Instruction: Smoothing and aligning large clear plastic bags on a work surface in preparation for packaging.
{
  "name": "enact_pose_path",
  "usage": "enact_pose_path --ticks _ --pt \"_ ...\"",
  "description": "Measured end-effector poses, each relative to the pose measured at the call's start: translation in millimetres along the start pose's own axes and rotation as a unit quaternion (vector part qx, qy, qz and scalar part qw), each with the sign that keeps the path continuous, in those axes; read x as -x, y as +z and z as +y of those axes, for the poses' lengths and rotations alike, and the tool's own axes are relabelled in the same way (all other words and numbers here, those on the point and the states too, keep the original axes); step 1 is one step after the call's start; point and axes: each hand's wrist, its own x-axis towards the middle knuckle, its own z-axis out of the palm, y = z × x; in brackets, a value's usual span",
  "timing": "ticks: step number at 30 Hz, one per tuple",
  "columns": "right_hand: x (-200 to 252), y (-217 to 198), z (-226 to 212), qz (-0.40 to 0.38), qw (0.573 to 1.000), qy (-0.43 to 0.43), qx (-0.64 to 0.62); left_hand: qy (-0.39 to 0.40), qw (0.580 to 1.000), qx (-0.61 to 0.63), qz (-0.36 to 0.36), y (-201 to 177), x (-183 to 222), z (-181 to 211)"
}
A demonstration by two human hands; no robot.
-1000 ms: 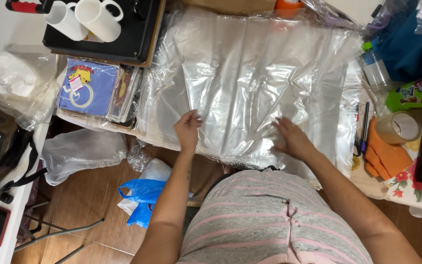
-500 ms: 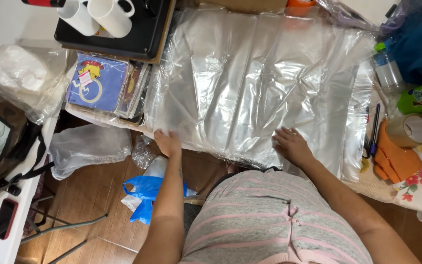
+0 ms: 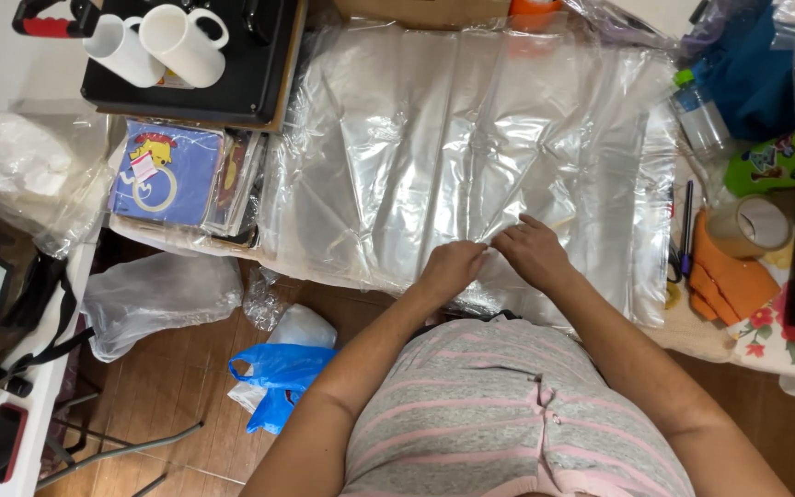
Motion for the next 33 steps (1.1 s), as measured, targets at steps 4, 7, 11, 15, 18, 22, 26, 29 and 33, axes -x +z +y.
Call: enact_pose_path --ticks 4,7,11,15,18,22,26,29,33 --pt "-20.8 -30.4 -5.8 0.048 0.998 -0.007 0.032 -0.021 0.996 0.033 0.078 -28.6 -3.7 8.7" --pt "-25.6 -42.2 -1.7 0.057 0.998 -0.016 0.033 -0.004 0.994 0.062 0.094 -50.5 -6.8 18.9" --pt "-33.5 -54.1 0.2 0.066 0.997 -0.029 0.015 0.051 0.985 0.076 0.147 -60.9 -10.1 37.1" --pt "-55.1 -94.3 -3.7 0.104 0.994 -0.031 -0.008 0.057 0.976 0.069 0.201 -63.4 -11.4 28.6" --pt "-52.9 -90.3 9.3 0.107 0.994 -0.034 -0.011 0.024 0.972 0.081 0.220 -78.4 -5.5 26.7" --pt "-53.8 -91.7 15.4 0.100 0.994 -0.034 -0.031 0.004 0.972 0.099 0.214 -95.5 1.6 43.9" --pt "-63.6 -95.6 4.8 0.114 0.991 -0.041 -0.061 0.059 0.968 0.040 0.239 -94.8 -1.0 49.8" --pt "-63.9 -113.6 -1.5 0.153 0.985 -0.014 -0.074 0.008 0.953 0.099 0.287 -100.6 7.5 33.6" --pt "-33.0 -92.7 14.2 0.077 0.988 0.117 -0.058 -0.165 0.878 0.197 0.403 -131.5 24.5 -19.2"
